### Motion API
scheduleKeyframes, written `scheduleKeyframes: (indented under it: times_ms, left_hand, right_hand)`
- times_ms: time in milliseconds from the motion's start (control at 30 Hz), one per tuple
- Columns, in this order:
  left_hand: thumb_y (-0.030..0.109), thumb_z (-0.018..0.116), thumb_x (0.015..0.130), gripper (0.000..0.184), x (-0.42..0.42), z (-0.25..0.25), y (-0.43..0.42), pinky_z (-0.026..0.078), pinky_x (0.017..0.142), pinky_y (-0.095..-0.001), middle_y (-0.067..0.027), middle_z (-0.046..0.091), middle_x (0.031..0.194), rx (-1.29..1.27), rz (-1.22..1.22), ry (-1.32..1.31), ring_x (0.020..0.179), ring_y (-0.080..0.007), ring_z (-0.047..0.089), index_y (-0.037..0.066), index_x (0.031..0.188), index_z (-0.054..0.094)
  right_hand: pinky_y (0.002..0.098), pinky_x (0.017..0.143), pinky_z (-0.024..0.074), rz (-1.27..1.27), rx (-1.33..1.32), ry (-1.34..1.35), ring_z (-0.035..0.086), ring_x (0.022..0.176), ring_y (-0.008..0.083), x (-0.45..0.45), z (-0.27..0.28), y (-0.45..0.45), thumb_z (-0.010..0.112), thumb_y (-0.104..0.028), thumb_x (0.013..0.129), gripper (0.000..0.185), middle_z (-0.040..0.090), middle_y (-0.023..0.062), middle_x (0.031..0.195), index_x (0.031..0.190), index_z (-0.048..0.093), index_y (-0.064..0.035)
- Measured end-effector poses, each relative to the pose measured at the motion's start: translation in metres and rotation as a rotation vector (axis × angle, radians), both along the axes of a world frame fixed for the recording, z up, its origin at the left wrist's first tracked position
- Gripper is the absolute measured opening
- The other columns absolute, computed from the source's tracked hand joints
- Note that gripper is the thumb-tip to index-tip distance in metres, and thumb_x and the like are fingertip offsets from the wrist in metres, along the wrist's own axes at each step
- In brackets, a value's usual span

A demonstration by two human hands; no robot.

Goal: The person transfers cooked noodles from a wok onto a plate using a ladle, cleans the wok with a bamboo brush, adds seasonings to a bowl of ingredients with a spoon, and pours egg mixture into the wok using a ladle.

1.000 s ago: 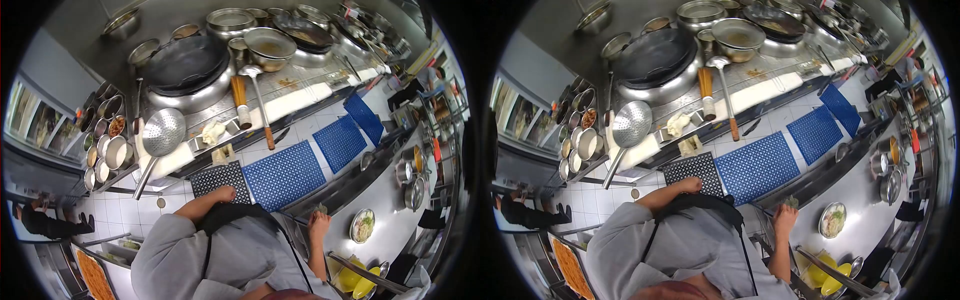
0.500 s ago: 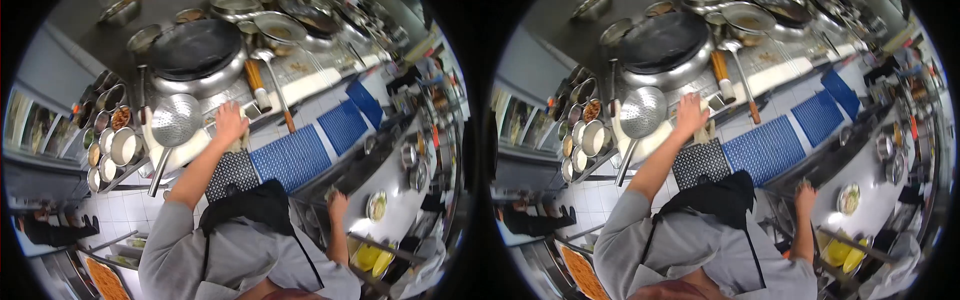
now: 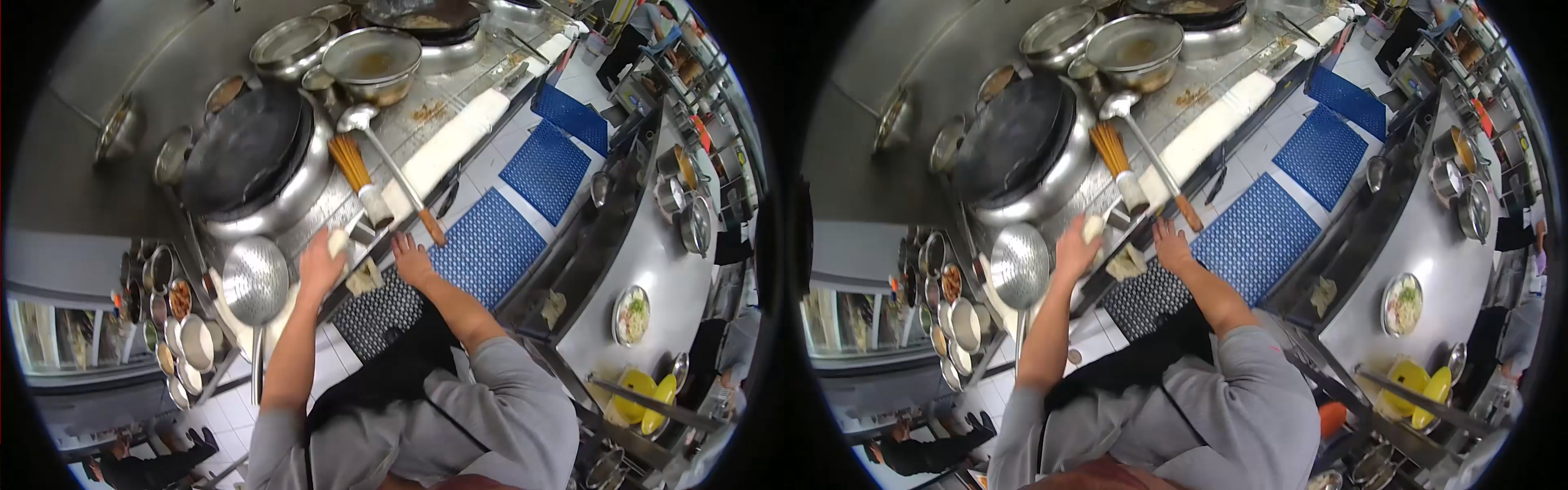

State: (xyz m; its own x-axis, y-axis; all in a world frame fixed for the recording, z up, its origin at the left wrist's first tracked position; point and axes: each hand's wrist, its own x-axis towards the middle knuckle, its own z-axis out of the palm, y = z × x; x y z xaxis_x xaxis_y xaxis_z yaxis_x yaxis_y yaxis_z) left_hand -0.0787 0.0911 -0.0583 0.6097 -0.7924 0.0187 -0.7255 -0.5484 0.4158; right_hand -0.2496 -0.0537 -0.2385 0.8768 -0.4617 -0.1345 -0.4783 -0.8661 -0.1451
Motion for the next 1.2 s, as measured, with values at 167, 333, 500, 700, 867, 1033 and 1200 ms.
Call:
scheduleKeyframes:
  times_ms: [167,333,500,700,867,1033,1200]
  left_hand:
    - [0.008,0.072,0.078,0.062,-0.014,0.034,0.035,0.051,0.092,-0.0388,-0.0133,0.062,0.120,-0.510,0.369,1.285,0.109,-0.0272,0.062,0.000,0.133,0.047]
    - [0.011,0.074,0.073,0.061,-0.014,0.041,0.067,0.055,0.086,-0.0409,-0.0154,0.062,0.109,-0.807,0.611,1.543,0.096,-0.0306,0.064,-0.001,0.127,0.049]
    - [0.022,0.072,0.076,0.061,-0.014,0.066,0.034,0.056,0.078,-0.0398,-0.0184,0.064,0.105,-0.923,0.668,1.495,0.088,-0.0304,0.065,-0.001,0.127,0.049]
    - [0.010,0.073,0.071,0.050,-0.009,0.096,0.009,0.055,0.072,-0.0338,-0.0123,0.066,0.096,-0.923,0.630,1.015,0.078,-0.0214,0.066,-0.002,0.116,0.057]
    - [0.018,0.078,0.067,0.047,0.036,0.144,-0.017,0.047,0.088,-0.0390,-0.0166,0.061,0.110,-0.672,0.308,-0.130,0.099,-0.0318,0.060,0.002,0.105,0.058]
    - [0.022,0.075,0.068,0.043,0.104,0.126,-0.048,0.046,0.085,-0.0467,-0.0218,0.064,0.100,-0.332,0.257,-0.200,0.098,-0.0407,0.060,0.003,0.099,0.052]
    - [0.022,0.073,0.068,0.041,0.118,0.092,-0.055,0.046,0.080,-0.0499,-0.0239,0.063,0.085,-0.433,0.261,-0.141,0.087,-0.0428,0.061,0.003,0.096,0.051]
  right_hand:
    - [0.0496,0.098,0.0431,0.209,-0.297,0.075,0.039,0.133,0.0347,0.034,-0.051,-0.046,0.047,-0.022,0.092,0.047,0.045,0.0156,0.142,0.135,0.050,-0.0030]
    - [0.0453,0.089,0.0464,0.030,0.096,-0.623,0.054,0.112,0.0326,0.026,-0.108,-0.068,0.054,-0.018,0.084,0.036,0.058,0.0156,0.120,0.118,0.061,-0.0056]
    - [0.0449,0.083,0.0499,0.211,0.108,-0.218,0.061,0.101,0.0313,0.024,-0.117,-0.091,0.054,-0.019,0.088,0.031,0.063,0.0162,0.111,0.115,0.062,-0.0069]
    - [0.0422,0.076,0.0536,0.198,0.296,-0.331,0.067,0.088,0.0294,-0.004,-0.118,-0.097,0.056,-0.025,0.090,0.029,0.068,0.0165,0.098,0.111,0.061,-0.0062]
    - [0.0414,0.075,0.0553,-0.473,1.435,-0.066,0.067,0.086,0.0259,-0.067,-0.043,-0.126,0.050,-0.045,0.094,0.045,0.068,0.0156,0.099,0.117,0.058,-0.0065]
    - [0.0441,0.074,0.0551,-0.631,2.047,-0.282,0.066,0.091,0.0264,-0.081,0.045,-0.133,0.035,-0.060,0.098,0.062,0.067,0.0127,0.108,0.124,0.054,-0.0065]
    - [0.0337,0.059,0.0542,-0.565,1.592,-0.432,0.064,0.075,0.0181,-0.041,0.114,-0.107,0.052,-0.038,0.097,0.037,0.062,0.0075,0.093,0.116,0.055,-0.0075]
